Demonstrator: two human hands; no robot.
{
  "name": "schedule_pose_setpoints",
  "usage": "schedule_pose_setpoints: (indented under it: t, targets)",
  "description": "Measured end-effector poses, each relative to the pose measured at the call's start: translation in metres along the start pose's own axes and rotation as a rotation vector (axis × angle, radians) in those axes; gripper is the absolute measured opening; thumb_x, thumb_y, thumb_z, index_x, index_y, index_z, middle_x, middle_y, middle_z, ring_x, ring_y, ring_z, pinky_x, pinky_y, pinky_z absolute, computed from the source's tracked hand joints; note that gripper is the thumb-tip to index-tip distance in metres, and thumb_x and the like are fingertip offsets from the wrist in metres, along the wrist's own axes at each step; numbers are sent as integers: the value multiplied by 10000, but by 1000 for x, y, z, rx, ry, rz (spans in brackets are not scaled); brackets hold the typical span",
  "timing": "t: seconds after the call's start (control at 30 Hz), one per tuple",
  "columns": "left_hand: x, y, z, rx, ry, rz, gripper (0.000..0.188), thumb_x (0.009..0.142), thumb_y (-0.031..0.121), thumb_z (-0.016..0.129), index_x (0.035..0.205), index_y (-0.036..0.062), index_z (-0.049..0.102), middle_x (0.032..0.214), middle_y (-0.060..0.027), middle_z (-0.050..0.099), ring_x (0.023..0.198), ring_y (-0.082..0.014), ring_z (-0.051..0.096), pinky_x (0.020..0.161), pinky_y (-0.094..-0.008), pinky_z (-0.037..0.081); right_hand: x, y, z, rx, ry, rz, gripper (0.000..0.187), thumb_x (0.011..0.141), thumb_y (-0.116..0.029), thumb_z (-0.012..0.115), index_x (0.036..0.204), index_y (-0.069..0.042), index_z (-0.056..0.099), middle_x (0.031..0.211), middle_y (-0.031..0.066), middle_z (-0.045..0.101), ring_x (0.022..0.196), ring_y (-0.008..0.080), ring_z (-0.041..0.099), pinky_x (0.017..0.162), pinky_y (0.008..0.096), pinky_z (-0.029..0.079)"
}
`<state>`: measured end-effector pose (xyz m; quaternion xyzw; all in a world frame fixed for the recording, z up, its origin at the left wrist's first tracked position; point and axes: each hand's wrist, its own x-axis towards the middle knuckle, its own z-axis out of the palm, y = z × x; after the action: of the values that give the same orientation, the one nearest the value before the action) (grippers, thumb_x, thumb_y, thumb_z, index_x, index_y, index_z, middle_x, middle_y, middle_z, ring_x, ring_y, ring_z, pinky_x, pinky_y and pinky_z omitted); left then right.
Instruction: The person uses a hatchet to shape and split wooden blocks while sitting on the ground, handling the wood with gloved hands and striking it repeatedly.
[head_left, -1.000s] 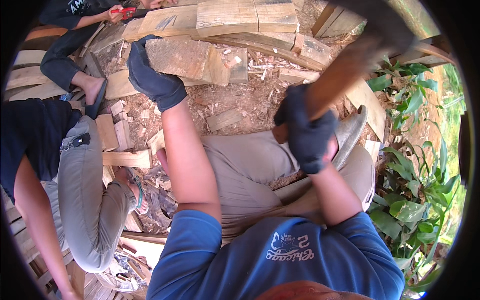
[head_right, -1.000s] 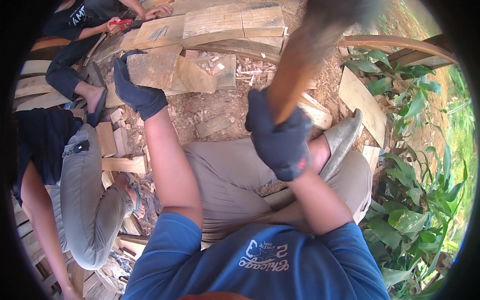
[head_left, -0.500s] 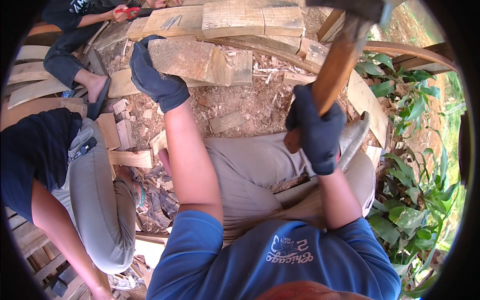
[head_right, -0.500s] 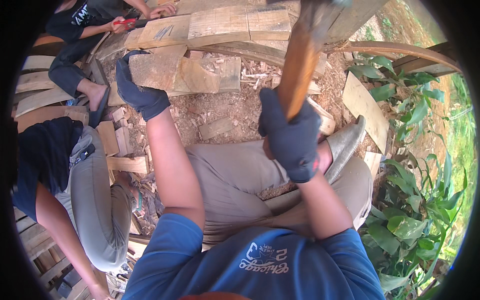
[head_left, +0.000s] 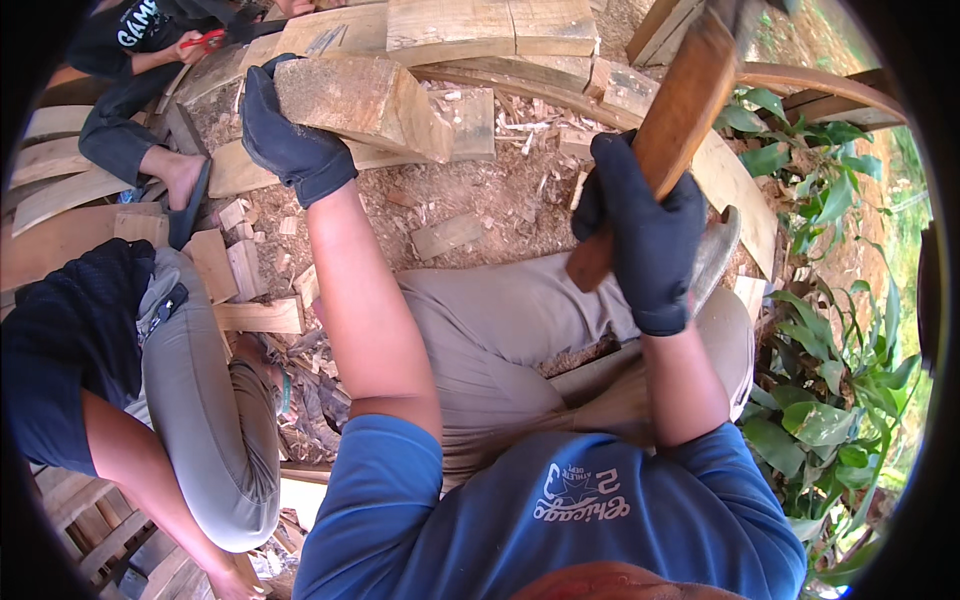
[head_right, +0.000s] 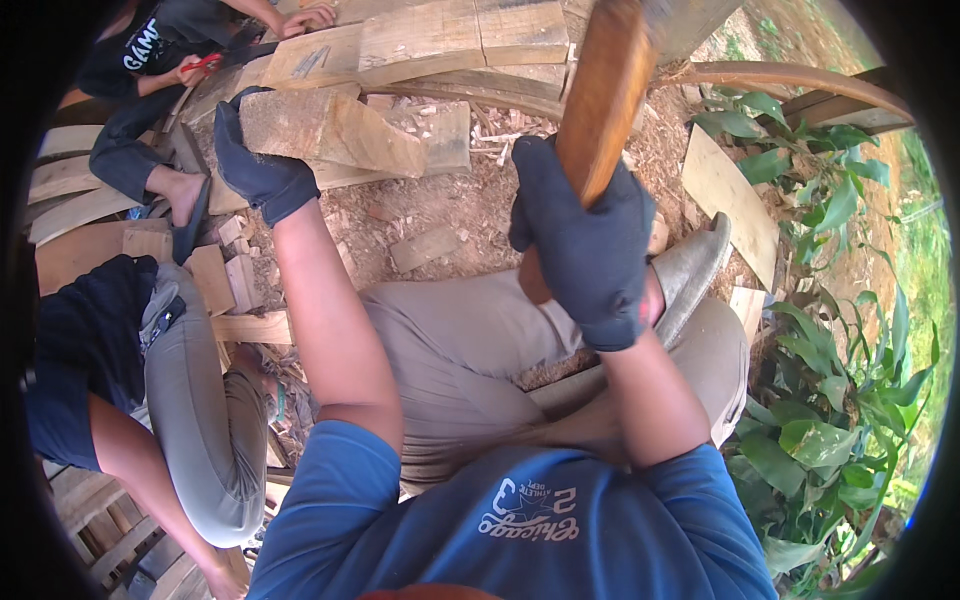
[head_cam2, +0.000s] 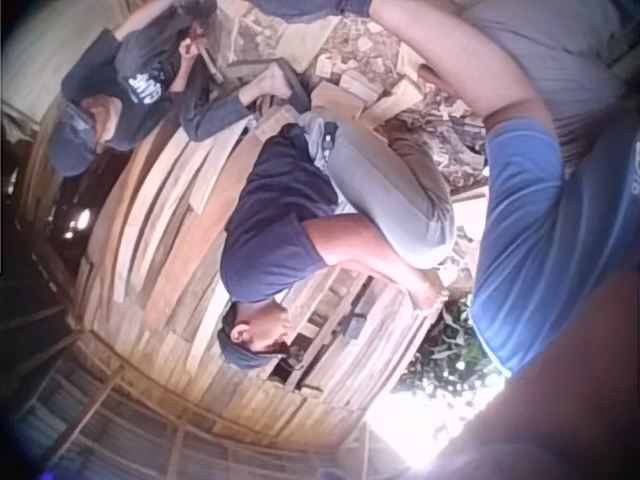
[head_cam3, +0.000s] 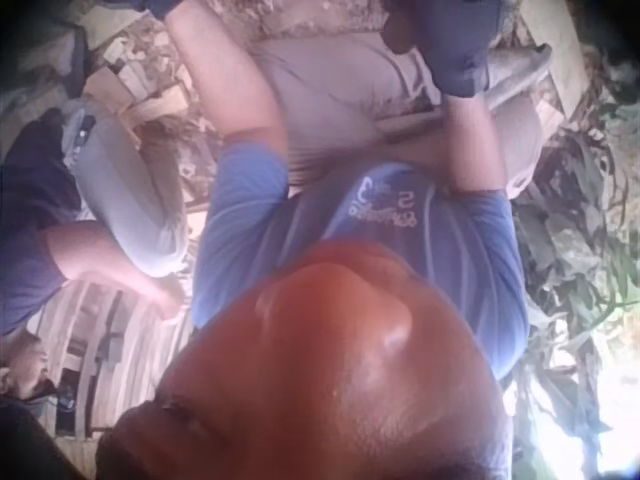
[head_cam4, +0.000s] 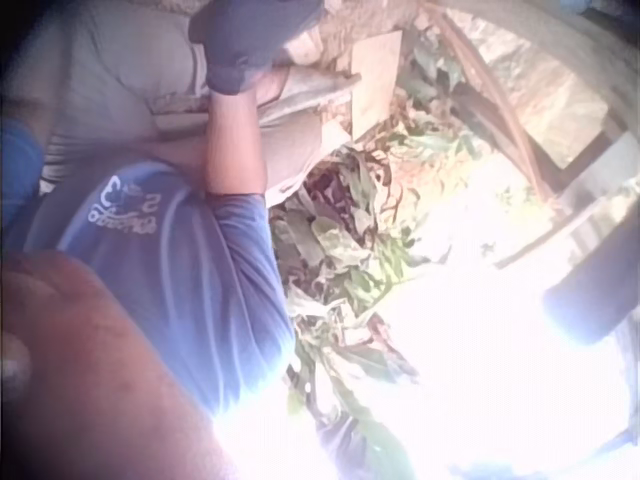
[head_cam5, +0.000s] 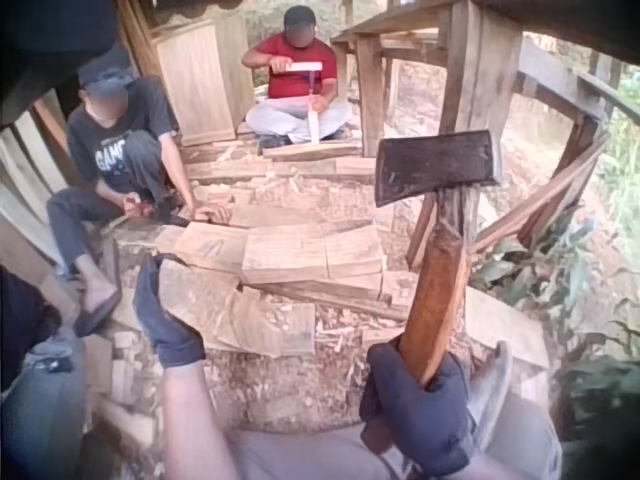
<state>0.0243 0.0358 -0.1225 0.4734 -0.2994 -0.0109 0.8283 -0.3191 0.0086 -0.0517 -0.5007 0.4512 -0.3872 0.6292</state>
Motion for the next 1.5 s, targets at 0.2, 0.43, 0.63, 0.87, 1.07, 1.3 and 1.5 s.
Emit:
schedule_pose_setpoints:
  t: [0.2,0.43,0.63,0.87,1.07,1.3,1.5]
  targets:
    - [-3,0,9,276,-31,174,439,1140,319,488,1036,-11,759,977,-125,765,901,-223,734,857,-374,581,7,91,17,-346,-341,532,339,971,-294,778,980,32,686,715,73,675,577,150,656,527,324,528]
    - [6,2,-6,-150,-21,-99,404,1129,313,532,1041,-10,757,981,-122,763,897,-220,725,854,-363,571,-6,-28,9,-105,-44,68,232,987,-216,801,883,-26,719,636,35,659,537,98,620,505,282,462]
    - [11,-4,5,-227,-41,-148,430,1133,332,507,1076,-20,748,1012,-127,765,910,-236,727,864,-383,576,6,87,24,-610,-166,326,350,991,-319,745,978,30,730,691,114,723,606,203,718,590,404,568]
    - [2,0,-2,-214,5,-132,422,1132,334,531,1056,-19,751,988,-110,762,896,-216,728,861,-358,573,17,30,-5,-204,-138,376,269,977,-242,784,899,1,698,668,63,665,540,152,650,516,317,526]
    - [1,1,2,-217,42,-74,375,1121,299,557,1065,-15,756,1011,-115,765,909,-215,733,871,-370,582,8,22,8,-169,-33,90,230,1011,-228,741,913,-22,717,706,77,717,593,152,686,583,341,552]
    - [1,-8,7,34,45,72,360,1114,267,551,1065,-30,749,1027,-118,769,927,-213,747,863,-365,600,23,65,23,-449,-361,481,376,962,-306,730,960,68,693,697,119,695,569,188,705,557,365,576]
    - [7,-1,-7,-154,51,-66,368,1113,267,502,1080,-2,750,1025,-113,768,936,-215,746,883,-361,594,10,-14,14,-404,-156,52,356,948,-317,805,981,26,718,664,77,694,571,147,693,560,359,551]
